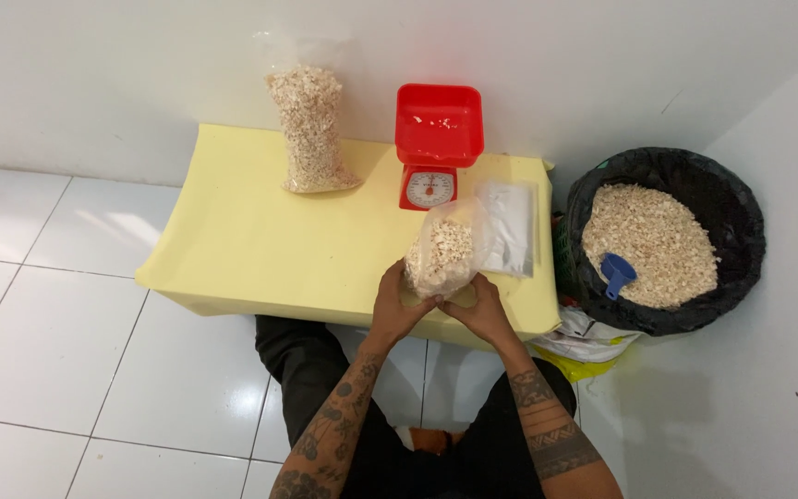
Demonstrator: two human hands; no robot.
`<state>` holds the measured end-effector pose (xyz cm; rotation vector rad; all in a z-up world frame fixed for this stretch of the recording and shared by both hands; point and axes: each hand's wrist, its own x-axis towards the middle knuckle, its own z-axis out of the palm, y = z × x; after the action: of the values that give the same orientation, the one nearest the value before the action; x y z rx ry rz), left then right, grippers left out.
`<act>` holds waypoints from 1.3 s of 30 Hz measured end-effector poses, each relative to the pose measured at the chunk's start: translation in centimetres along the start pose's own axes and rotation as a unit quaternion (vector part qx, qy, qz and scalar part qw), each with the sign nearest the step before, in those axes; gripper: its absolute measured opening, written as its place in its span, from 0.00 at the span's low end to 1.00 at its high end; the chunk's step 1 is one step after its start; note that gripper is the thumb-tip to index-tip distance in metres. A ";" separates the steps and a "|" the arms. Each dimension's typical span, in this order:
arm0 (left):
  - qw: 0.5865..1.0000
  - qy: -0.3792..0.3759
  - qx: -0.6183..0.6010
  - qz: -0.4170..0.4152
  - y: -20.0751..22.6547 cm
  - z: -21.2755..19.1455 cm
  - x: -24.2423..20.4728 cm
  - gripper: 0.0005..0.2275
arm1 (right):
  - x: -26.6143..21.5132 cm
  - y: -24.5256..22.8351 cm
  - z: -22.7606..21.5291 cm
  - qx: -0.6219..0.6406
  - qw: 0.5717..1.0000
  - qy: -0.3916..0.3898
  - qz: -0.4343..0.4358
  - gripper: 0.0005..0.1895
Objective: Scooping wood shavings from a large bin into plastic bags and weighing them on a small scale to ensure consistent quantities.
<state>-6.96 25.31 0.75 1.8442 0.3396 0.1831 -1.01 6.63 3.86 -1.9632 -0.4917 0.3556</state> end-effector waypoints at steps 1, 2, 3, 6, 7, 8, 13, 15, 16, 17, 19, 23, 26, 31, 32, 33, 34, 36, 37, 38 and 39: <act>1.000 0.000 0.001 0.001 0.7 -0.4 0.1 0.49 | 0.2 -0.4 -0.2 0.001 1.000 0.000 -0.001 0.47; 1.000 -0.002 0.007 -0.002 1.3 -0.7 0.3 0.48 | 0.5 -0.7 -0.5 -0.016 1.000 0.018 -0.006 0.47; 1.000 -0.004 0.012 -0.005 2.0 -1.0 0.5 0.46 | 0.8 -1.0 -0.8 -0.032 0.999 0.035 -0.011 0.49; 0.994 0.032 0.020 0.100 2.6 -1.6 2.6 0.40 | 2.6 -2.1 -2.3 -0.010 0.998 0.040 0.050 0.53; 0.994 0.029 0.021 0.100 4.0 -2.0 3.5 0.40 | 3.1 -4.7 -2.7 -0.008 0.998 0.042 0.051 0.53; 0.985 0.063 0.029 0.159 5.4 -2.4 4.5 0.40 | 3.7 -7.3 -3.1 0.007 0.998 0.057 0.025 0.53; 0.953 0.116 0.027 0.279 12.9 -4.5 10.1 0.39 | 9.0 -12.2 -6.0 0.031 0.991 0.116 -0.062 0.56; 0.945 0.111 0.003 0.307 15.6 -5.1 12.2 0.38 | 11.0 -14.4 -7.2 0.005 0.979 0.152 -0.133 0.52; 0.945 0.111 0.002 0.307 16.4 -5.4 13.4 0.38 | 11.9 -15.2 -7.4 0.003 0.979 0.152 -0.133 0.52; 0.950 0.092 0.016 0.299 17.1 -5.7 14.5 0.37 | 12.9 -16.0 -7.7 -0.008 0.974 0.167 -0.151 0.47; 0.953 0.073 0.028 0.291 17.4 -5.8 17.1 0.36 | 15.1 -16.0 -7.9 -0.022 0.969 0.182 -0.168 0.43; 0.971 0.018 0.054 0.233 16.6 -5.9 20.3 0.35 | 18.4 -13.7 -6.7 -0.007 0.968 0.211 -0.138 0.39; 0.975 -0.010 0.124 0.187 19.0 -6.6 18.8 0.35 | 20.2 -10.6 -5.8 -0.044 0.957 0.239 -0.158 0.40; 0.976 -0.014 0.146 0.163 12.3 -4.6 23.6 0.35 | 20.0 -9.7 -5.1 -0.099 0.952 0.259 -0.131 0.35; 0.979 -0.002 0.130 0.155 13.0 -4.8 22.9 0.36 | 20.0 -9.9 -4.9 -0.067 0.960 0.248 -0.108 0.34; 0.983 0.009 0.114 0.147 13.7 -4.9 22.2 0.37 | 19.8 -10.1 -4.7 -0.034 0.967 0.237 -0.085 0.33; 0.982 0.010 0.113 0.150 13.3 -4.9 22.4 0.37 | 20.0 -9.8 -4.7 -0.034 0.967 0.238 -0.087 0.33; 0.961 0.055 0.185 0.198 12.4 -4.9 22.5 0.34 | 20.2 -9.4 -4.6 -0.002 0.976 0.214 -0.038 0.38; 0.961 0.056 0.184 0.200 12.7 -4.8 22.3 0.34 | 20.3 -9.1 -4.5 -0.002 0.976 0.215 -0.040 0.38; 0.987 0.038 0.102 0.117 13.0 -4.6 22.0 0.39 | 20.3 -8.8 -4.4 0.003 0.978 0.207 -0.029 0.39; 0.999 0.019 0.019 0.031 13.2 -4.5 21.6 0.45 | 20.2 -8.5 -4.3 0.008 0.980 0.200 -0.018 0.39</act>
<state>13.98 32.90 13.71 1.8923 0.3141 0.2570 17.04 16.37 12.73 -1.9436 -0.2614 -0.0604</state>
